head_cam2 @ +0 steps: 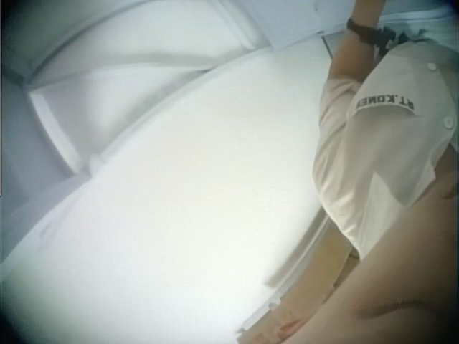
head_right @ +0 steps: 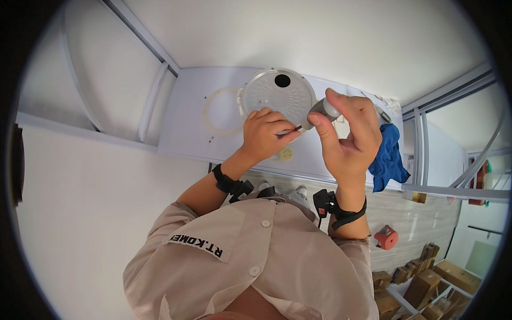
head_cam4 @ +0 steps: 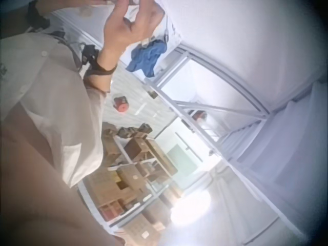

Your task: The person uses a screwdriver to remove screws from a white circular appliance component, then flips it over and continues unscrewing additional fasteners. They handle the component and a separate lid, placing parts on the work surface.

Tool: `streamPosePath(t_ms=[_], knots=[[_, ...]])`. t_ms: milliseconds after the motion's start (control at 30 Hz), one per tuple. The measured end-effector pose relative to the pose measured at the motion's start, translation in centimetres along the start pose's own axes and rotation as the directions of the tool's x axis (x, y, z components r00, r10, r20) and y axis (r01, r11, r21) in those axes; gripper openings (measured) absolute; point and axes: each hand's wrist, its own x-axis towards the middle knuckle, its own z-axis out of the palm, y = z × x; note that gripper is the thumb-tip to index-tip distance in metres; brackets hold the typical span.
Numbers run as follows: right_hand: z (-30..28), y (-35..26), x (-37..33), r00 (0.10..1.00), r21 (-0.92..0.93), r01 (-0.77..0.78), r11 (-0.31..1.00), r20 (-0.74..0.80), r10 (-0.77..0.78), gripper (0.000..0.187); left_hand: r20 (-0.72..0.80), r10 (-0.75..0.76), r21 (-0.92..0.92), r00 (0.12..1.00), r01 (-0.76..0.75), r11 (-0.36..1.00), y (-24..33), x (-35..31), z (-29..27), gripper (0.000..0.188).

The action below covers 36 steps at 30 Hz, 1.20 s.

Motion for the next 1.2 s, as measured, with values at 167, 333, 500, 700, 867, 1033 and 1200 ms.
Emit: streamPosePath(t_ms=[167,333,500,700,867,1033,1200], knots=[[1.2,-1.6,0.9,0.978,0.288,-0.200,0.937,0.005,0.207,0.053,0.021,-0.017,-0.019,1.000,0.017,1.000,0.0,0.0,0.1,0.014],[0.8,-0.9,1.4,0.999,0.061,0.046,0.997,-0.014,-0.045,0.052,-0.007,0.026,0.009,1.000,-0.026,1.000,0.0,0.2,-0.3,0.017],[0.4,0.0,0.3,0.999,0.075,-0.017,0.997,-0.047,0.021,0.049,0.004,0.020,0.009,1.000,-0.020,1.000,0.0,0.2,-0.3,0.016],[1.1,-0.7,0.4,0.991,0.304,-0.087,0.949,-0.070,0.114,0.046,0.025,-0.017,-0.015,1.000,0.017,1.000,0.0,-0.1,-0.1,0.014],[-0.5,1.1,-0.6,0.999,0.000,0.050,0.999,0.021,-0.050,0.046,0.028,-0.014,-0.026,1.000,0.015,1.000,0.0,0.1,-0.2,0.013],[0.5,-0.1,-1.2,0.974,0.321,-0.196,0.927,-0.048,0.223,0.051,0.021,-0.018,-0.046,1.000,0.019,0.999,0.1,0.2,-0.2,0.009],[0.5,0.3,-0.4,0.998,0.125,0.038,0.991,-0.061,-0.031,0.055,-0.002,-0.021,-0.048,1.000,0.021,0.999,0.4,0.4,-0.4,0.007]])
